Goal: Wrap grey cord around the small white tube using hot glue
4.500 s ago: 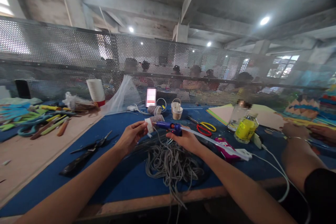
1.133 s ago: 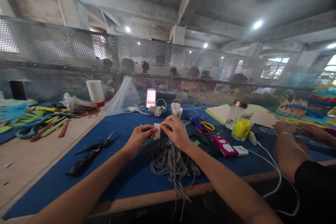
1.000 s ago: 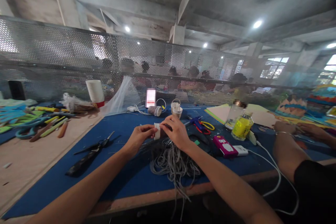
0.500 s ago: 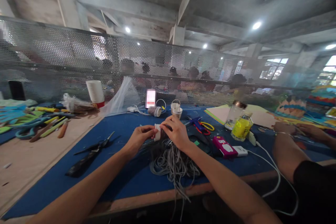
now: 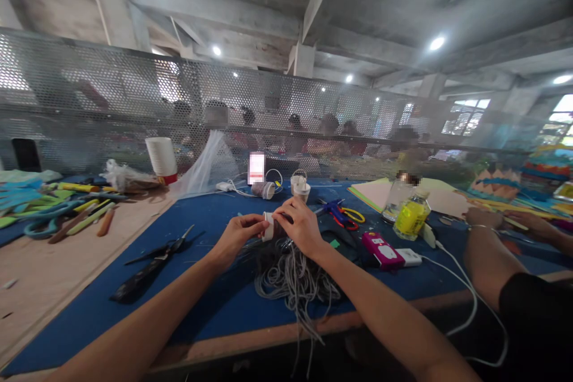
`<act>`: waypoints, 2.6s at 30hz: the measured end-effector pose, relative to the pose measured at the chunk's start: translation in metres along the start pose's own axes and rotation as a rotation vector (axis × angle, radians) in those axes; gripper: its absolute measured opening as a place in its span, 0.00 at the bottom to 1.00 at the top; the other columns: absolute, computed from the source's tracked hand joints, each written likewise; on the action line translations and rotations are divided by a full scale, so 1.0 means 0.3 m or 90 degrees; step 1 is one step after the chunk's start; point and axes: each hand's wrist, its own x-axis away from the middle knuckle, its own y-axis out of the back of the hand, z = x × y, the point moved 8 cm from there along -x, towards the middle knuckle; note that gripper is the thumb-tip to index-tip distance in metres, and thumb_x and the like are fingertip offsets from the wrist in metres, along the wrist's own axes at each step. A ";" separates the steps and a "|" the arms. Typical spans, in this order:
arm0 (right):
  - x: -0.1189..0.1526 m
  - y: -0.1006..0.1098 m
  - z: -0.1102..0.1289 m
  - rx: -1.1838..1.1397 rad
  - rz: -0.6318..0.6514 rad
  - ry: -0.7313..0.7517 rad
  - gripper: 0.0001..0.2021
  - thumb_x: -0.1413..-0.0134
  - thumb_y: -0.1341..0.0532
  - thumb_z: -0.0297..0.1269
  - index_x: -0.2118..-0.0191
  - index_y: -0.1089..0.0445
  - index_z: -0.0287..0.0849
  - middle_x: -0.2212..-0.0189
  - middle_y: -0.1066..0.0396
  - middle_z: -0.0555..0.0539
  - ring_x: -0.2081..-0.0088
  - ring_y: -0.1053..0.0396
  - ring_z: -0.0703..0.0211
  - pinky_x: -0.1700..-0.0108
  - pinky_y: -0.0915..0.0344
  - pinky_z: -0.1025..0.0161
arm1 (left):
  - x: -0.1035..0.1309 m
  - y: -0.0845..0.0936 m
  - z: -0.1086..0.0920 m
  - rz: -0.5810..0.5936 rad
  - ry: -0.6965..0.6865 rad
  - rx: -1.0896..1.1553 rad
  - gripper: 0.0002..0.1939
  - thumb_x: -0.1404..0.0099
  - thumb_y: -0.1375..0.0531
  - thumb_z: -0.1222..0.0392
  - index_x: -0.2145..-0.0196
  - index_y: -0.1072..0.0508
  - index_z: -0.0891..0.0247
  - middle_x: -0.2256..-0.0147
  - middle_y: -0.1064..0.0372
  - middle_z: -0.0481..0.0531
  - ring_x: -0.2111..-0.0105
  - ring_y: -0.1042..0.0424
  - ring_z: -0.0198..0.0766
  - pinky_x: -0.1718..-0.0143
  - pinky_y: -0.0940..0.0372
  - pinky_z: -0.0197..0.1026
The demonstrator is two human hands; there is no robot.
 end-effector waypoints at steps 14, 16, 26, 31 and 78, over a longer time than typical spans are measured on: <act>-0.001 0.003 0.002 -0.009 0.003 -0.003 0.09 0.39 0.42 0.41 0.62 0.26 0.46 0.63 0.33 0.47 0.58 0.34 0.61 0.57 0.38 0.66 | 0.004 -0.004 0.002 0.012 0.006 -0.001 0.11 0.46 0.34 0.53 0.68 0.20 0.63 0.75 0.29 0.49 0.75 0.36 0.35 0.71 0.43 0.37; 0.000 0.003 0.002 -0.009 0.004 -0.003 0.09 0.39 0.43 0.41 0.62 0.26 0.46 0.63 0.33 0.47 0.59 0.34 0.60 0.57 0.38 0.66 | 0.004 -0.005 0.000 0.010 0.003 0.000 0.11 0.46 0.34 0.53 0.68 0.20 0.63 0.75 0.29 0.49 0.75 0.36 0.35 0.71 0.43 0.37; 0.002 -0.005 -0.005 -0.001 -0.002 -0.002 0.09 0.40 0.42 0.42 0.62 0.26 0.47 0.64 0.32 0.48 0.59 0.34 0.60 0.59 0.38 0.67 | 0.001 -0.007 0.004 0.025 -0.005 -0.011 0.09 0.45 0.35 0.55 0.70 0.20 0.63 0.75 0.30 0.49 0.74 0.37 0.35 0.70 0.43 0.37; 0.002 -0.003 -0.004 0.000 0.000 -0.004 0.08 0.40 0.42 0.41 0.62 0.26 0.46 0.64 0.32 0.48 0.59 0.34 0.61 0.58 0.38 0.67 | 0.000 -0.006 0.004 0.020 -0.006 -0.017 0.10 0.45 0.35 0.54 0.71 0.21 0.63 0.76 0.31 0.49 0.75 0.37 0.35 0.70 0.43 0.37; 0.002 -0.005 -0.002 -0.003 -0.010 0.006 0.06 0.40 0.42 0.38 0.65 0.28 0.45 0.66 0.32 0.49 0.59 0.34 0.61 0.59 0.38 0.67 | -0.005 0.000 0.024 0.032 0.004 -0.049 0.12 0.44 0.36 0.52 0.69 0.22 0.65 0.75 0.33 0.48 0.73 0.38 0.35 0.69 0.45 0.37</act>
